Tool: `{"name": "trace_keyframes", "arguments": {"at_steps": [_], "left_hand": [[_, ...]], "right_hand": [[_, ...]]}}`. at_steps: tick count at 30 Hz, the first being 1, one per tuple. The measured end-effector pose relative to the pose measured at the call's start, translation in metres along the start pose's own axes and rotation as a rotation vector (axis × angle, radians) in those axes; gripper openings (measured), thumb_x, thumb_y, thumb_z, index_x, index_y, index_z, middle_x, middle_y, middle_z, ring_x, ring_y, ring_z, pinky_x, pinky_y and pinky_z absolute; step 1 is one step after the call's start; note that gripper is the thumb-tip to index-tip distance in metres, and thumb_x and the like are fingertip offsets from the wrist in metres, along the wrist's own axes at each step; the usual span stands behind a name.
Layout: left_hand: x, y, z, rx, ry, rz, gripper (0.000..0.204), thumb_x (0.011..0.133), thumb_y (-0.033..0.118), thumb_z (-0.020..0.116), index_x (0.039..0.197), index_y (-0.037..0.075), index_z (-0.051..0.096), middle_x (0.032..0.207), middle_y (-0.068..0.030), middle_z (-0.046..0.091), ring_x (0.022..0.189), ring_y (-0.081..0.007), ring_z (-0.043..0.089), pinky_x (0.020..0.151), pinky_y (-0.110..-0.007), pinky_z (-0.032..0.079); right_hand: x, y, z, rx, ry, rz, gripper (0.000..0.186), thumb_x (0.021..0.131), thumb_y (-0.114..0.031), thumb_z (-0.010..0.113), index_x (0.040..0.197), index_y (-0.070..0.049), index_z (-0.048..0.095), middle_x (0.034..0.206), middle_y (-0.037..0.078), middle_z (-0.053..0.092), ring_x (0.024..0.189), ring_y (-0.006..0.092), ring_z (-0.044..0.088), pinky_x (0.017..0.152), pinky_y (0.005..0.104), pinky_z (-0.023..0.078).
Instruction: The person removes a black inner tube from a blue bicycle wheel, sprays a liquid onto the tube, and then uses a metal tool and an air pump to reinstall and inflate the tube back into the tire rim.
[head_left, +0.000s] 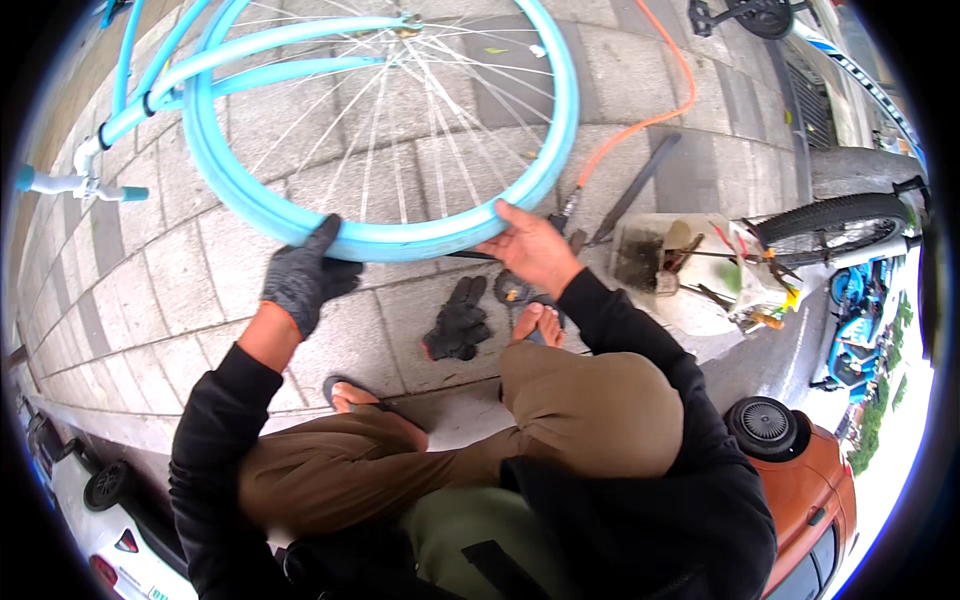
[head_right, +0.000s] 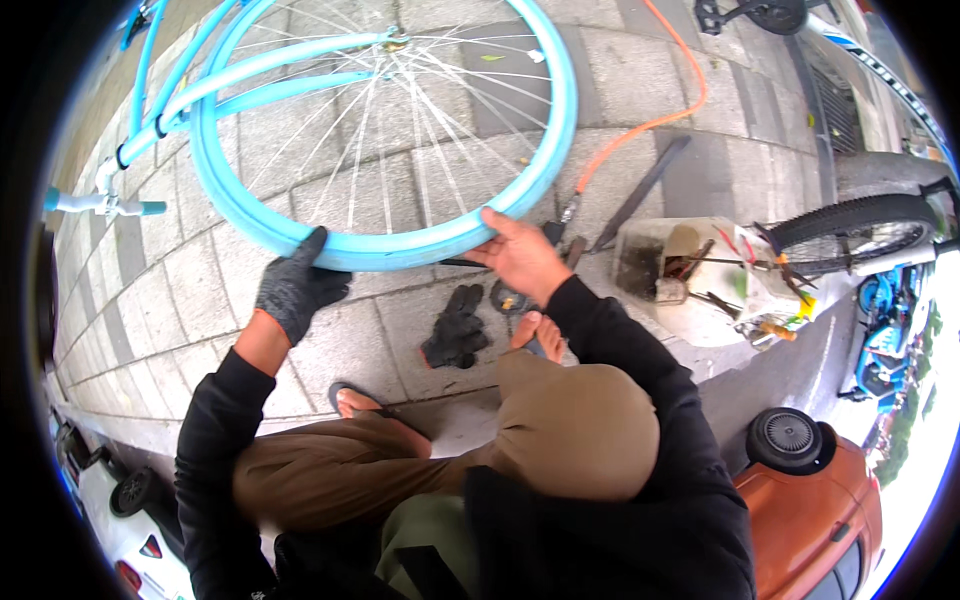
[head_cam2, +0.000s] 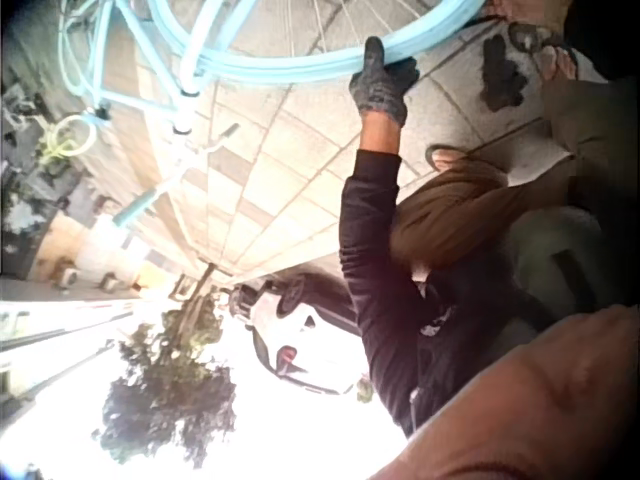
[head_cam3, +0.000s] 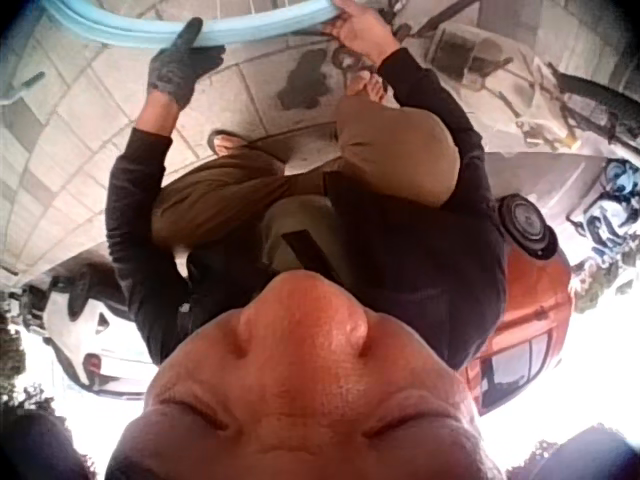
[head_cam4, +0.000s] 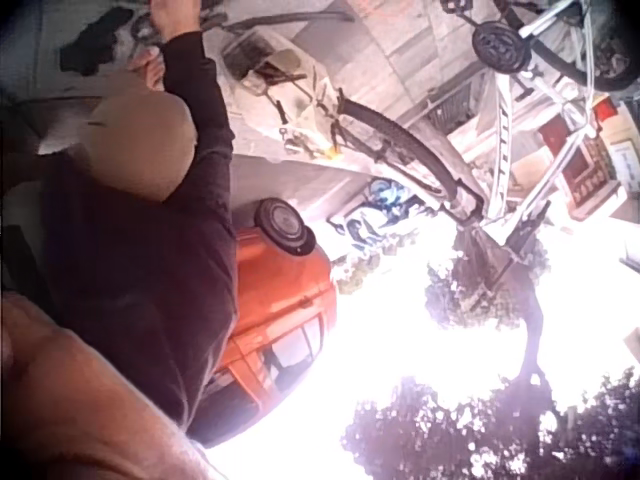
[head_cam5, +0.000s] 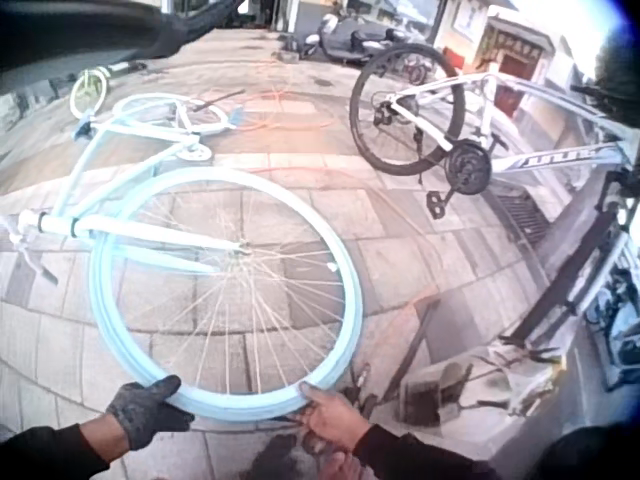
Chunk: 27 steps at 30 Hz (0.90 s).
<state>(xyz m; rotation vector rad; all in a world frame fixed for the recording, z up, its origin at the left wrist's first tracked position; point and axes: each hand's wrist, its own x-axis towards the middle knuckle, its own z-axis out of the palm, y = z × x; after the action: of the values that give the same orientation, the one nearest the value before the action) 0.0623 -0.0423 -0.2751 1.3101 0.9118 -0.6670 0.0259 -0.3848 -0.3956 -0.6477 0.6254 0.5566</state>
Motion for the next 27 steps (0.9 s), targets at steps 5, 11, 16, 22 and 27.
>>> {"name": "trace_keyframes", "arguments": {"at_steps": [5,11,16,22,27], "left_hand": [[-0.007,0.000,-0.005,-0.023,-0.167,0.090,0.047,0.099,0.031,0.079,0.124,-0.005,0.063,0.107,-0.0211,0.075,0.093,-0.0352,0.078,0.078,-0.047,0.068],[-0.005,-0.008,-0.017,0.021,-0.265,0.263,0.046,0.100,0.029,0.077,0.127,-0.007,0.063,0.110,-0.0220,0.075,0.098,-0.0348,0.077,0.081,-0.047,0.068],[0.003,-0.008,-0.020,0.075,-0.260,0.314,0.052,0.100,0.037,0.076,0.124,-0.007,0.064,0.106,-0.0220,0.075,0.090,-0.0333,0.078,0.077,-0.045,0.068],[0.005,0.003,-0.019,0.026,0.015,0.305,0.058,0.097,0.045,0.078,0.114,-0.009,0.067,0.095,-0.0185,0.074,0.078,-0.0278,0.077,0.070,-0.039,0.068],[0.011,0.001,-0.032,0.042,-0.141,0.367,0.062,0.100,0.044,0.076,0.127,-0.008,0.059,0.111,-0.0207,0.072,0.096,-0.0334,0.076,0.081,-0.047,0.068]], "right_hand": [[-0.013,-0.013,0.003,-0.055,-0.062,-0.059,0.040,0.103,-0.030,0.074,0.127,0.000,0.063,0.124,0.017,0.072,0.120,0.0324,0.070,0.108,0.0562,0.057],[-0.021,-0.012,0.007,-0.092,-0.124,-0.164,0.043,0.103,-0.033,0.073,0.130,-0.001,0.063,0.126,0.015,0.072,0.121,0.0304,0.070,0.106,0.0530,0.057],[-0.011,-0.002,-0.005,-0.075,-0.095,-0.211,0.041,0.104,-0.037,0.072,0.129,-0.005,0.063,0.124,0.010,0.072,0.115,0.0258,0.071,0.098,0.0473,0.058],[-0.004,-0.012,-0.006,-0.132,0.087,-0.152,0.046,0.107,-0.042,0.067,0.129,-0.002,0.061,0.121,0.012,0.071,0.111,0.0271,0.071,0.089,0.0453,0.061],[0.005,-0.017,-0.021,-0.109,0.016,-0.250,0.044,0.106,-0.040,0.069,0.129,-0.004,0.060,0.122,0.011,0.070,0.111,0.0273,0.070,0.096,0.0483,0.057]]}}
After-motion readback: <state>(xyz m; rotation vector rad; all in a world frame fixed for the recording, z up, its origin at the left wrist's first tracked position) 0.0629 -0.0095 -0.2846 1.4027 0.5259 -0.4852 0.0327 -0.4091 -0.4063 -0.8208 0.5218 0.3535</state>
